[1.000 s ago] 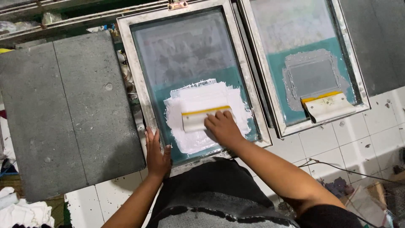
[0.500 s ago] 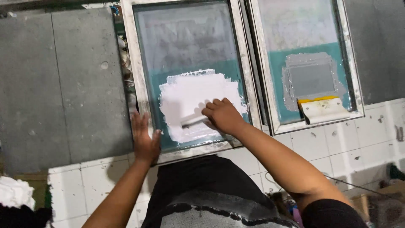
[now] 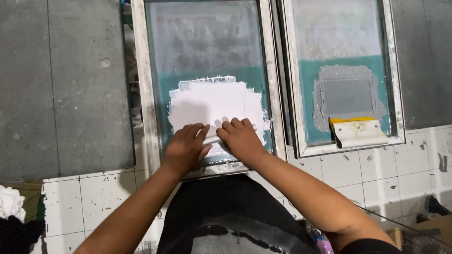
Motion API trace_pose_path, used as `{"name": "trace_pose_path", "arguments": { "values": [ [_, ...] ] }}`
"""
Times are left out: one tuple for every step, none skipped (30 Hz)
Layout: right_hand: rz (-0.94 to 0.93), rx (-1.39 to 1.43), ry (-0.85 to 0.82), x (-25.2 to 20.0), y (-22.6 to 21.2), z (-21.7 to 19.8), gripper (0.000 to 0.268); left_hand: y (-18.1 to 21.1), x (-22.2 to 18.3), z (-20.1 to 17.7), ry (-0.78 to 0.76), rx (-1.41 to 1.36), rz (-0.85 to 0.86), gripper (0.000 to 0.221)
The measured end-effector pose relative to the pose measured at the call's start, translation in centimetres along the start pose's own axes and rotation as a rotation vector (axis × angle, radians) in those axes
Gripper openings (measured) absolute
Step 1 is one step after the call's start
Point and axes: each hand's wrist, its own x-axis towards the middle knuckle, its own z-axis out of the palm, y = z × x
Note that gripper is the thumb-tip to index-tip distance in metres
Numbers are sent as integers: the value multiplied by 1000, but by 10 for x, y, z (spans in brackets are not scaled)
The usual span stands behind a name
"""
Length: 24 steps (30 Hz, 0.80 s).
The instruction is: The person is screen printing a white design onto a black t-shirt using a squeegee and then drying it with a heat gun.
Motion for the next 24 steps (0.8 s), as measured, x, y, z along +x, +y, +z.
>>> {"name": "trace_pose_path", "arguments": {
  "values": [
    [4, 9, -13, -2, -2, 1, 20, 0, 3, -1, -12, -10, -2, 52],
    [6, 31, -51, -5, -5, 2, 18, 1, 6, -3, -114, -9, 74, 42],
    [7, 39, -67, 2, 0, 2, 18, -6, 19, 0, -196, 9, 159, 34],
    [10, 32, -58, 4, 9, 1, 18, -11, 22, 7, -188, 14, 165, 34],
    [-6, 53, -89, 3, 13, 0, 17, -13, 19, 12, -241, -12, 176, 31],
    [-22, 74, -119, 1, 16, 0, 17, -14, 16, 18, -294, -38, 186, 29],
    [-20, 84, -123, 6, 26, -5, 17, -18, 26, 11, -305, -41, 187, 29],
    [-42, 66, -147, 11, 35, -10, 20, -21, 36, 5, -329, 33, 211, 30],
    [-66, 51, -175, 13, 42, -14, 23, -22, 43, -3, -357, 104, 232, 31],
    [-65, 65, -184, 13, 40, -15, 23, -23, 39, -4, -372, 96, 232, 31],
    [-73, 79, -253, 21, 46, -18, 25, -30, 45, -2, -397, 26, 240, 29],
    [-82, 93, -321, 28, 53, -23, 27, -36, 52, -1, -421, -45, 248, 26],
    [-78, 91, -324, 35, 56, -30, 27, -44, 62, -3, -419, -49, 250, 26],
    [-77, 86, -302, 42, 58, -37, 27, -51, 71, -5, -481, -167, 216, 27],
    [-81, 80, -276, 52, 62, -44, 28, -60, 81, -8, -541, -281, 178, 29],
    [-83, 78, -276, 60, 69, -48, 28, -66, 99, -11, -538, -280, 177, 29],
    [-56, 101, -262, 67, 73, -51, 28, -71, 111, -16, -623, -265, 154, 27],
    [-28, 124, -248, 73, 76, -53, 28, -76, 123, -21, -707, -250, 131, 26],
    [-29, 126, -247, 78, 83, -43, 28, -80, 125, -12, -708, -248, 131, 26],
    [-49, 36, -176, 83, 90, -34, 29, -84, 128, -3, -612, -196, 138, 30],
    [-69, -56, -103, 89, 98, -26, 30, -89, 132, 5, -513, -142, 145, 34],
    [-69, -57, -100, 96, 102, -21, 30, -94, 134, 13, -512, -140, 146, 34],
    [-48, -85, -104, 101, 106, -16, 28, -96, 134, 20, -409, -37, 147, 36],
    [-27, -113, -108, 105, 110, -10, 28, -99, 134, 28, -305, 65, 148, 39]
  ]
}}
